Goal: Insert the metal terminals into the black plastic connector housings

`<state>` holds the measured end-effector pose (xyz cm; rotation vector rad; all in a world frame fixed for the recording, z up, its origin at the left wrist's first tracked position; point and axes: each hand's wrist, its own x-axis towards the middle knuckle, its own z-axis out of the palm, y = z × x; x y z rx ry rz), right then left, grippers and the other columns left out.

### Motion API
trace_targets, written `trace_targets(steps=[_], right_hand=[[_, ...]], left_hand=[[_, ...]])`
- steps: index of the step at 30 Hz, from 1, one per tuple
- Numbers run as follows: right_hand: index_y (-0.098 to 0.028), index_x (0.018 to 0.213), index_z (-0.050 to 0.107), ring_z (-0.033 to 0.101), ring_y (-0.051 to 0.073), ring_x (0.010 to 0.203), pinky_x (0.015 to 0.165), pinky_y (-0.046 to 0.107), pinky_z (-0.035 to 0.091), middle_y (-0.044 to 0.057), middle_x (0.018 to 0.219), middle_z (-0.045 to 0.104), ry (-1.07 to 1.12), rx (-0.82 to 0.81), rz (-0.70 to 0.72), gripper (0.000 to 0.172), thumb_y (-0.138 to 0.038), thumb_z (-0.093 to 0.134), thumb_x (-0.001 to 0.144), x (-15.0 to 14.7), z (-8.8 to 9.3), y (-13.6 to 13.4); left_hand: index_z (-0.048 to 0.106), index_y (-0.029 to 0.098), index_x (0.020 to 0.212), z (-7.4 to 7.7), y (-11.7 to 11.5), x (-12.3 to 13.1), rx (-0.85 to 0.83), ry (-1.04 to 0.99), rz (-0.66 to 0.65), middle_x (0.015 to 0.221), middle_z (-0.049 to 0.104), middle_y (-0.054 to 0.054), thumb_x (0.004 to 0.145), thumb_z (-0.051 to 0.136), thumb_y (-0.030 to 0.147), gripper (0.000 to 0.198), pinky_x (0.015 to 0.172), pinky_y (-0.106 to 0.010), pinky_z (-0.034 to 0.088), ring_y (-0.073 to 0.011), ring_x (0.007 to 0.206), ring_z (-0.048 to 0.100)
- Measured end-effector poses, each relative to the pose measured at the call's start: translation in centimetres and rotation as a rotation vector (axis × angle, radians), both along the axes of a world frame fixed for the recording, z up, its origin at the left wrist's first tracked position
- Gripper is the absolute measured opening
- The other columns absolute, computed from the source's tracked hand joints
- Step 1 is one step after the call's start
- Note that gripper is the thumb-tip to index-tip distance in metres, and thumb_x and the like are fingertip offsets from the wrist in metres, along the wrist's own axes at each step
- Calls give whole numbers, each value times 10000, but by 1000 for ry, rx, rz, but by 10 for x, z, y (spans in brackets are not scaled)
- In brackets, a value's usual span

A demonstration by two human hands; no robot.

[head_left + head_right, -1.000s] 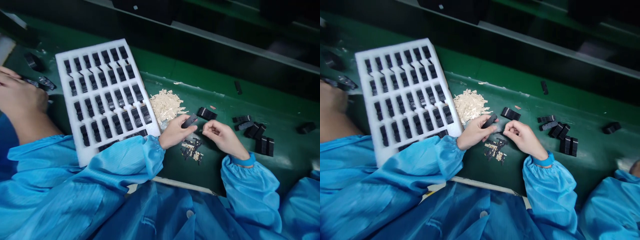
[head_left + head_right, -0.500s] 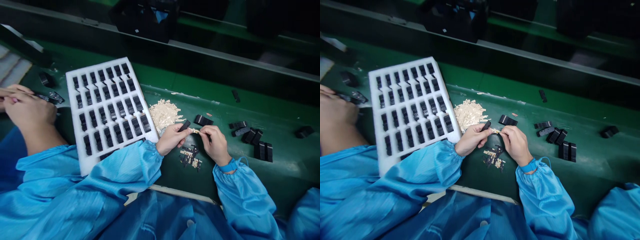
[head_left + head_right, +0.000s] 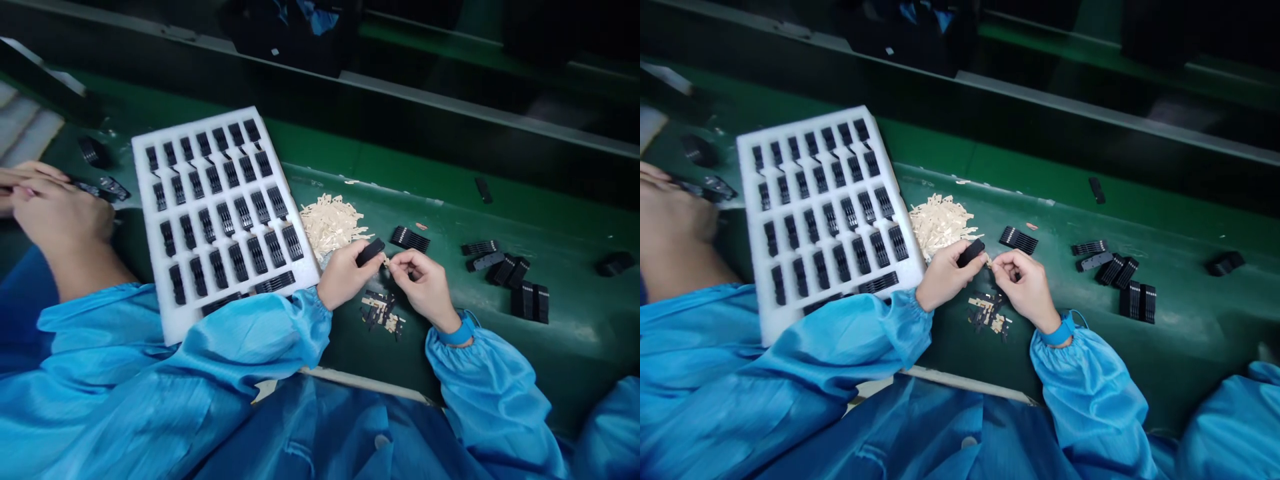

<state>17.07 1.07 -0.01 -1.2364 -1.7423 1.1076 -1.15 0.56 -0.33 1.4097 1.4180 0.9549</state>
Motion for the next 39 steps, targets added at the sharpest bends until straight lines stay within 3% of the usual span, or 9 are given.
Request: trace_targets(steps=[3,5,11,21,28,31,33,35,39], right_hand=[[-204,865,669,535,131,657,590,287,426,16,806,619,20,-11,-11,73,-245,649,922,-2,-3,-1],[-206,867,670,540,134,667,595,290,430,19,816,617,25,-2,-19,77,-248,645,926,-2,-4,-1],[-208,872,663,530,135,670,591,291,423,18,815,605,29,33,-43,73,-236,632,932,-2,-6,-1],[-203,849,659,505,120,638,570,278,396,7,799,599,-13,66,-25,64,-194,638,909,-4,-2,-2],[-206,858,641,516,127,638,575,265,420,7,767,620,120,-36,-188,76,-268,645,901,0,-8,3],[-205,859,645,526,131,645,582,268,429,11,769,627,112,-51,-188,108,-304,647,902,0,-8,4],[-205,852,645,527,134,649,581,269,427,13,769,622,96,-48,-173,121,-312,641,907,0,-8,4],[-205,850,643,524,134,651,580,271,425,13,776,613,83,-40,-152,112,-296,629,914,0,-8,3],[-207,819,617,509,135,658,578,279,408,12,798,583,19,8,-89,77,-199,605,894,2,-7,2]], left_hand=[[645,198,1070,-5,-1,0,98,-22,36,1011,725,-33,875,672,344,246,830,-288,521,-178,938,683],[653,201,1100,-6,-3,0,134,-18,30,1087,733,-47,878,671,330,257,880,-298,523,-189,996,689],[704,210,1031,-3,-6,-2,168,84,-54,850,729,4,896,617,264,170,717,-237,498,-132,769,665],[609,180,709,-1,-4,-2,110,80,-56,595,510,57,847,628,250,155,564,-210,379,-84,577,488],[569,197,784,-2,8,-6,-23,-127,259,525,459,63,930,580,418,266,490,-240,366,-102,477,453],[636,193,888,-2,7,-5,50,-86,268,587,438,61,898,629,318,125,544,-231,397,-95,531,438],[645,203,1138,0,6,-5,103,-73,270,619,416,70,864,626,191,275,605,-226,434,-92,557,431],[603,207,1279,2,4,-4,112,-77,244,640,442,69,856,606,145,427,642,-226,462,-91,562,437],[699,182,1118,6,1,-2,11,-121,-18,819,659,-3,896,615,266,251,710,-245,509,-118,696,584]])
